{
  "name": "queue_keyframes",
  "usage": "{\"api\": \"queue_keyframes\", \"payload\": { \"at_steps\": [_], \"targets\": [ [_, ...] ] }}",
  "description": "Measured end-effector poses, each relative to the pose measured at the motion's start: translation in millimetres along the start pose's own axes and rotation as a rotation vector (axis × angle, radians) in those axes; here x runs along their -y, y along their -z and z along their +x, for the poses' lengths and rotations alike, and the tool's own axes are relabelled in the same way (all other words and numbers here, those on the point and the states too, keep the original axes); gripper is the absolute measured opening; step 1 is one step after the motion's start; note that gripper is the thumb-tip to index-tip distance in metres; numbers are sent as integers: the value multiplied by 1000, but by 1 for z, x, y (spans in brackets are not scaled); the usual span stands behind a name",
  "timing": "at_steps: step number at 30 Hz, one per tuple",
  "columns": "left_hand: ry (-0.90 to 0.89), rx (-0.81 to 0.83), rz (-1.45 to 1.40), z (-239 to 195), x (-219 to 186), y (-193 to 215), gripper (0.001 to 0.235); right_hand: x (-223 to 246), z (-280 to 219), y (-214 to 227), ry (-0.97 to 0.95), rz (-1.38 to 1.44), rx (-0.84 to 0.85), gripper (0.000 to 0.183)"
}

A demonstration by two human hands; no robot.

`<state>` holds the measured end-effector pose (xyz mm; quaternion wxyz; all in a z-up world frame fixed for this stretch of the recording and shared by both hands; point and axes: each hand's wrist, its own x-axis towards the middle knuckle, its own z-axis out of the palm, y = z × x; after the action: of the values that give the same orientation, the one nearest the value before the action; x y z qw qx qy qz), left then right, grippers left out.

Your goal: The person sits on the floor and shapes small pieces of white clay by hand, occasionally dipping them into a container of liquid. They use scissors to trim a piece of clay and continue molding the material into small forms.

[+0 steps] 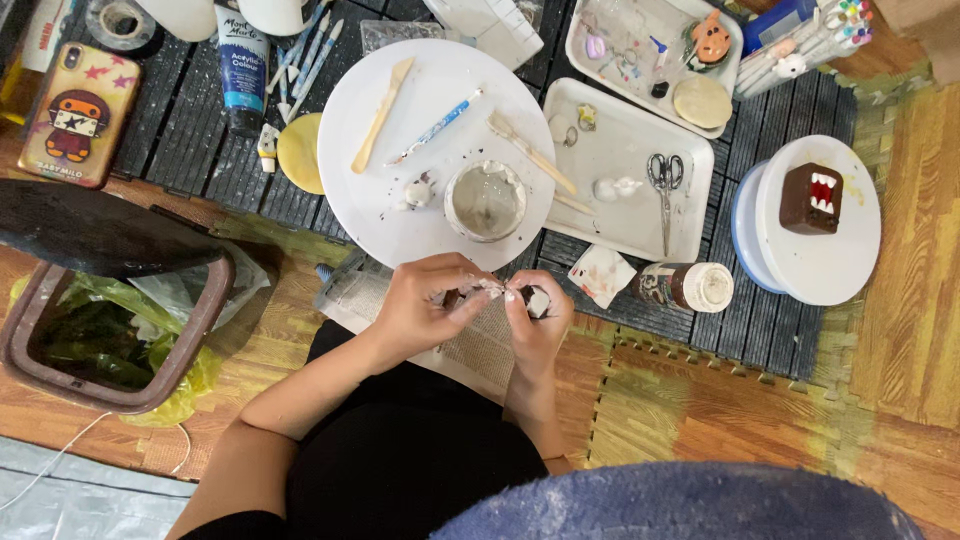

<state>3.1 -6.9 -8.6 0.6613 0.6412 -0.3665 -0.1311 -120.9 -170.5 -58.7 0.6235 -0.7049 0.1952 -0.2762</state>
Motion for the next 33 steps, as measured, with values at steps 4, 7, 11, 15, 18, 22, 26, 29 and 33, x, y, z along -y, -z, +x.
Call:
{"api": "queue_keyframes", "payload": {
  "at_steps": [4, 7, 11, 15, 18, 22, 26, 29, 33],
  "targets": [
    [62, -14, -50, 2, 2, 1, 16, 2, 5, -3, 69, -8, 28, 10],
    [53, -48, -7, 0, -1, -1, 17, 10, 2, -6, 114, -62, 19, 14],
    [-31, -86, 106, 0, -7, -3, 18, 19, 0, -11, 140, -156, -2, 17],
    [-18, -78, 97, -2, -10, -5, 19, 17, 0, -11, 186, -206, -29, 16],
    [-22, -41, 19, -3, -7, -3, 18, 8, 1, -5, 174, -97, -10, 14],
    [58, 18, -134, -5, 6, -7, 14, -8, -2, 6, 79, -10, 24, 10],
    [173, 88, -331, -4, 18, -15, 13, -20, -2, 12, -91, 311, 70, 10],
    [281, 107, -433, -4, 23, -20, 13, -24, -3, 14, -149, 405, 68, 12],
    [182, 54, -322, -5, 20, -17, 12, -16, -2, 17, 48, 66, 113, 11]
  ]
}}
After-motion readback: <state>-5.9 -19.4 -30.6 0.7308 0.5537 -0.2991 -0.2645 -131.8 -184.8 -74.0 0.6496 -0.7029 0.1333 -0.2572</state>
